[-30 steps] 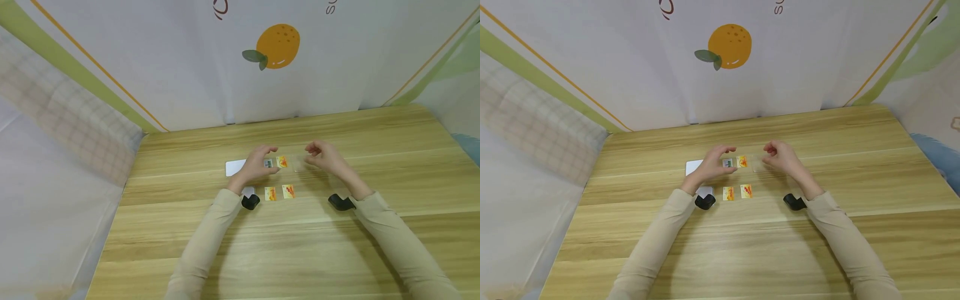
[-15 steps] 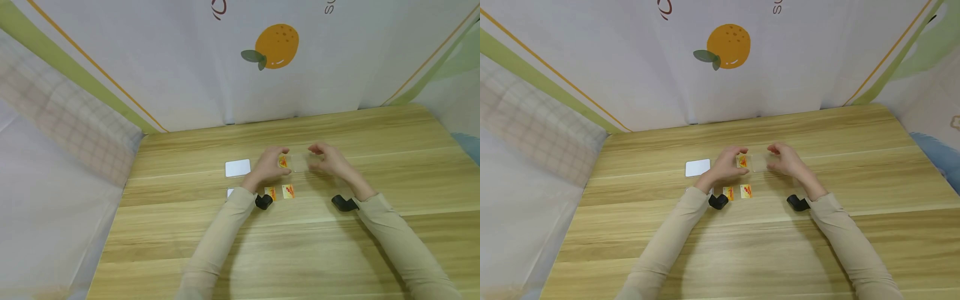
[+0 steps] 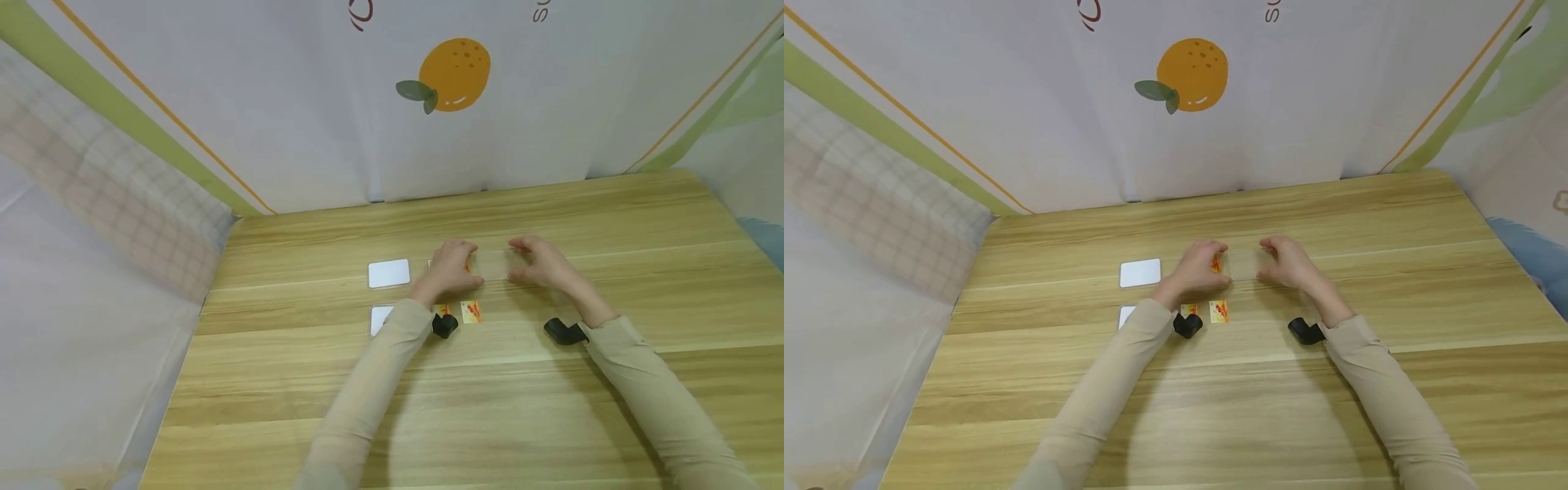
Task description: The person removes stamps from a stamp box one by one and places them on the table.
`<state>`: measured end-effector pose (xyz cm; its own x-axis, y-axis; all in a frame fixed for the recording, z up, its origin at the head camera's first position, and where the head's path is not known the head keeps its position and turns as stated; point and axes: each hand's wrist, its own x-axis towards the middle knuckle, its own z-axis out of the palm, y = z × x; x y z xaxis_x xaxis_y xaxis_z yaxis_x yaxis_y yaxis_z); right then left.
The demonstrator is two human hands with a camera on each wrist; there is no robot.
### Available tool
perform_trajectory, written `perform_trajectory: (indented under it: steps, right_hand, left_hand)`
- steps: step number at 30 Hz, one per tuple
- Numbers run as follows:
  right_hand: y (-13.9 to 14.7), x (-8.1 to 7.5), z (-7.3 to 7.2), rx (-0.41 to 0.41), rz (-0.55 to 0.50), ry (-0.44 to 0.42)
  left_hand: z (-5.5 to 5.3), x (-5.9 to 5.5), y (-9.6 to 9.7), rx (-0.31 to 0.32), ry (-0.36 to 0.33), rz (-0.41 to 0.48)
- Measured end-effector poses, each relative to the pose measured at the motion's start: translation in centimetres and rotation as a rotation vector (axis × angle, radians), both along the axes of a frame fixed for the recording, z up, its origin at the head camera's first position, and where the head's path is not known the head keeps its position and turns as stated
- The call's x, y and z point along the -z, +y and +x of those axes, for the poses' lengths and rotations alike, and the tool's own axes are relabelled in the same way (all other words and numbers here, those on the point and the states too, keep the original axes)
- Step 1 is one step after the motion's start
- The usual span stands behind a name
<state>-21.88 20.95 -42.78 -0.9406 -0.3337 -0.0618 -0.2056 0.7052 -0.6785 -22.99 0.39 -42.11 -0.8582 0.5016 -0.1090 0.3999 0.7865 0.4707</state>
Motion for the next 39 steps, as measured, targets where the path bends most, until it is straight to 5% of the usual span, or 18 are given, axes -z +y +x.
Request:
perform_trajectory:
  steps: [9,39]
  right_hand:
    - [0.2,0.3,-0.3,-0.018,0.047,0.011]
    - [1.1,0.3,-0.7,-0.168,0.162,0.122]
  left_hand:
    - [-0.3,0.2,1.0,0.004,0.026,-0.123]
    - [-0.7,0.4,1.7,0.016,0.082,-0.205]
